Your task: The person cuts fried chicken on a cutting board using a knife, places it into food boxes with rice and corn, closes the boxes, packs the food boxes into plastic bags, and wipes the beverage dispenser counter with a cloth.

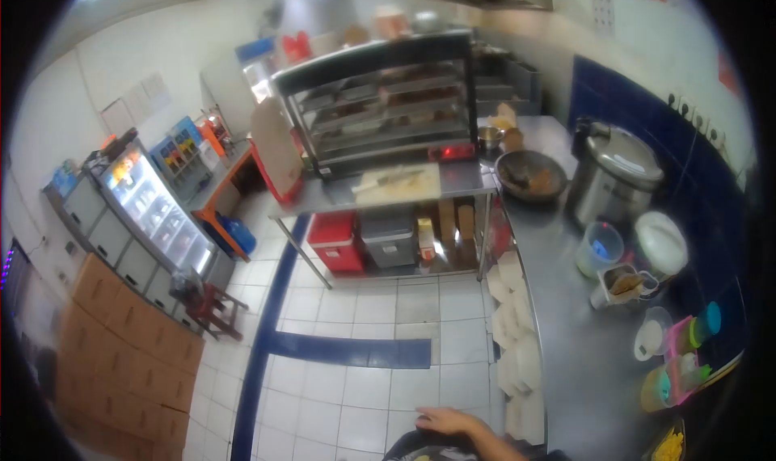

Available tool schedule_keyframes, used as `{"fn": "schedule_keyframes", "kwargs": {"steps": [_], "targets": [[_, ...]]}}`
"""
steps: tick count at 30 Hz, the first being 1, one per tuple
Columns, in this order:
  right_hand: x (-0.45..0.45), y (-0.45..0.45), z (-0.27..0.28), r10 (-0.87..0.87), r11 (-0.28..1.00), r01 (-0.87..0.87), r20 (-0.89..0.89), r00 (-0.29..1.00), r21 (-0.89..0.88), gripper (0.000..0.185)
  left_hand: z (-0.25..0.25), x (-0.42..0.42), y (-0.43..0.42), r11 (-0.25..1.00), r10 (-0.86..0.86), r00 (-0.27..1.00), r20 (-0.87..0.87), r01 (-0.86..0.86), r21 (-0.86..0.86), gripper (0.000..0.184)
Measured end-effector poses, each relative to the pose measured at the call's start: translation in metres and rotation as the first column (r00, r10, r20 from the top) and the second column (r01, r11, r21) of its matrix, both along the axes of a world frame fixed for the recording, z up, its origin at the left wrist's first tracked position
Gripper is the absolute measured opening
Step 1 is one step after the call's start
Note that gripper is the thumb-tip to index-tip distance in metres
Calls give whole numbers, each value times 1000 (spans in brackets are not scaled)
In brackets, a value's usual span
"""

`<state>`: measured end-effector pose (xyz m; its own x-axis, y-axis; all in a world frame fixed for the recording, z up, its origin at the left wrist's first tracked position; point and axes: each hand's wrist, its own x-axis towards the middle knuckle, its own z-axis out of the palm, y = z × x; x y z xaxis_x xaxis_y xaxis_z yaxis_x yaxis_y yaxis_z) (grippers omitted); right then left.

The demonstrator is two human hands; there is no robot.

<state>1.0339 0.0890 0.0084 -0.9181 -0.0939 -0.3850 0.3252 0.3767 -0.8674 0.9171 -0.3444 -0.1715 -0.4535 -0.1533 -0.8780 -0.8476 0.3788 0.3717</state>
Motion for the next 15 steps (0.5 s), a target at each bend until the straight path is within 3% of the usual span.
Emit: {"fn": "schedule_keyframes", "kwargs": {"steps": [2, 3, 4, 5, 6, 7, 8, 9, 10, 11, 12, 13, 14, 15], "targets": [[-45, 7, 26, -155, 988, 157, -120, 981, 7, 74, -20, -68, 86, 910, -53, 998, -37, 64, 410, 43], [-68, 14, 40, -170, 985, 170, -105, 980, -6, 74, -9, -94, 149, 885, -65, 996, -57, 84, 458, 44], [-94, 25, 56, -235, 949, 273, -219, 947, 161, 75, 31, -117, 225, 861, -254, 961, -110, 276, 427, 49], [-118, 34, 63, -262, 875, 373, -346, 901, 309, 75, 71, -131, 289, 823, -279, 956, -92, 287, 489, 52], [-141, 43, 63, -246, 883, 359, -351, 904, 304, 75, 106, -143, 340, 732, -338, 932, -132, 348, 585, 59], [-160, 58, 59, -243, 771, 488, -518, 820, 411, 75, 75, -162, 376, 611, -294, 955, -35, 216, 762, 73], [-178, 76, 53, -198, 631, 615, -669, 716, 472, 76, 110, -167, 413, 494, -240, 967, 85, 46, 868, 80], [-198, 96, 41, -173, 646, 600, -676, 717, 471, 76, 168, -180, 452, 345, -205, 957, 204, -125, 930, 88], [-219, 119, 12, -187, 655, 579, -638, 747, 486, 76, 196, -201, 472, 336, -172, 965, 198, -131, 933, 88], [-231, 151, -44, -248, 686, 530, -525, 814, 498, 77, 218, -221, 488, 287, -320, 948, 11, 86, 954, 92], [-239, 185, -108, -317, 723, 461, -346, 883, 514, 77, 234, -246, 505, 218, -447, 878, -170, 291, 931, 96], [-236, 222, -181, -375, 760, 370, -104, 921, 534, 78, 249, -275, 520, 237, -406, 899, -165, 278, 931, 96], [-226, 257, -246, -409, 788, 289, 112, 905, 543, 79, 262, -305, 528, -24, -523, 851, -51, 44, 999, 97], [-207, 287, -303, -419, 806, 252, 215, 882, 536, 79, 269, -330, 532, -251, -649, 761, 6, -221, 942, 97]]}}
